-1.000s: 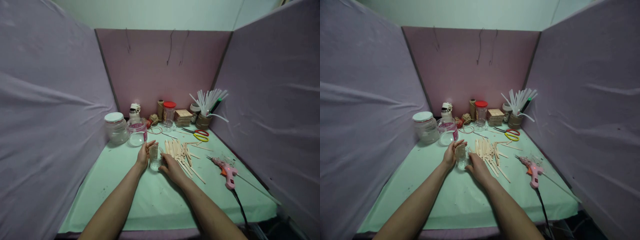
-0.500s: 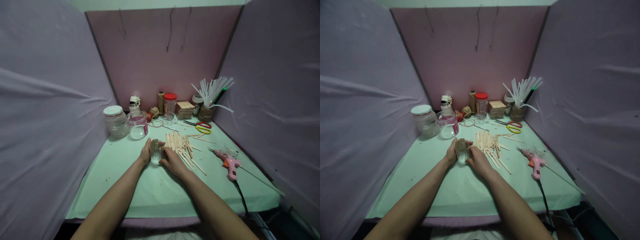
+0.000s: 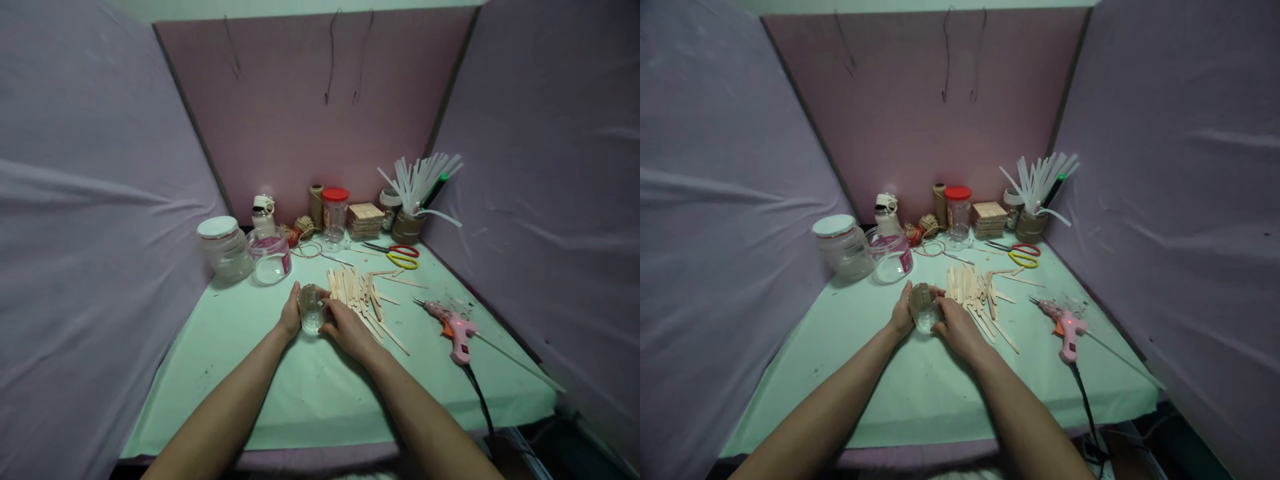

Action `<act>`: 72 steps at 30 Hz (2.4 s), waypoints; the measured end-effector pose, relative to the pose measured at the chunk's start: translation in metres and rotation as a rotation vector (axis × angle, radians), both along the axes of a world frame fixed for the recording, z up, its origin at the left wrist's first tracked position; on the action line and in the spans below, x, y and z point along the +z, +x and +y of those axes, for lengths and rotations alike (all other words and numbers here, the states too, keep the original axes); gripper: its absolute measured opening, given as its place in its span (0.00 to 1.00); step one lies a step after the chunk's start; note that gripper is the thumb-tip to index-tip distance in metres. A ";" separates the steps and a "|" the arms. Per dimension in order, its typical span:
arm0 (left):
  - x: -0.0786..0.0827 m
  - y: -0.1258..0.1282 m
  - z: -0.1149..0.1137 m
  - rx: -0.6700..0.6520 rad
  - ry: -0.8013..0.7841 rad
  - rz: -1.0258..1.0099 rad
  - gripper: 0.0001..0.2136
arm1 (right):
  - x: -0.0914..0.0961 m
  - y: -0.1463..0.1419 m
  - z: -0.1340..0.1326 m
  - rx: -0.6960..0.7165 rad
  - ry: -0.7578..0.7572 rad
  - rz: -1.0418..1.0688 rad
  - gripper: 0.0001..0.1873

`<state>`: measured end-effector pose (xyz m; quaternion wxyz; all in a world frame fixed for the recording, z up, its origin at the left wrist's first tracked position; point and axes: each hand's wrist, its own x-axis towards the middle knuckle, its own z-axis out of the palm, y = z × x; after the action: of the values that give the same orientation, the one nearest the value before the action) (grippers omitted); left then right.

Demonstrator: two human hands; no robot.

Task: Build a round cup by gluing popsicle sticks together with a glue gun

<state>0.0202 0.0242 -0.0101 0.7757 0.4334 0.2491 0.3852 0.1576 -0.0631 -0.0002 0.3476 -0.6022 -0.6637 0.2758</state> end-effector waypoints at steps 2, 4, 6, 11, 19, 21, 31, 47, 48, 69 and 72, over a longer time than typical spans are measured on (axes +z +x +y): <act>-0.001 -0.001 0.001 0.003 -0.031 -0.021 0.29 | 0.000 0.001 0.000 -0.001 -0.011 0.016 0.26; -0.001 0.000 0.002 0.014 -0.054 -0.029 0.27 | 0.000 0.002 0.000 0.000 -0.012 0.029 0.28; 0.000 0.001 0.002 0.028 -0.056 -0.018 0.27 | -0.001 0.003 0.001 0.003 -0.004 0.036 0.28; -0.002 0.001 0.005 0.115 0.013 0.023 0.27 | -0.001 0.004 0.001 0.015 0.007 0.020 0.28; 0.016 -0.047 0.030 -0.163 0.203 0.121 0.34 | -0.002 0.003 0.000 -0.001 0.006 0.033 0.29; 0.019 -0.059 0.038 -0.260 0.258 0.194 0.36 | -0.001 0.003 0.000 -0.004 0.017 0.037 0.29; 0.019 -0.053 0.035 -0.423 0.354 0.399 0.29 | -0.009 0.004 0.002 -0.008 0.027 0.171 0.32; 0.017 -0.059 0.041 -0.230 0.418 0.408 0.25 | 0.009 0.039 -0.007 -0.345 0.009 -0.174 0.14; 0.016 -0.059 0.043 -0.219 0.417 0.396 0.24 | 0.014 0.048 -0.008 -0.390 0.012 -0.211 0.14; 0.006 -0.057 0.048 -0.223 0.398 0.346 0.26 | 0.013 0.002 0.013 -0.339 -0.189 -0.643 0.11; 0.026 -0.069 0.047 -0.167 0.432 0.374 0.30 | 0.019 0.011 0.002 -0.393 -0.205 -0.633 0.13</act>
<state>-0.0483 0.0708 0.0163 0.6352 0.6708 0.2634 0.2778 0.1681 -0.0607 0.0188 0.1096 -0.8048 -0.5792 0.0692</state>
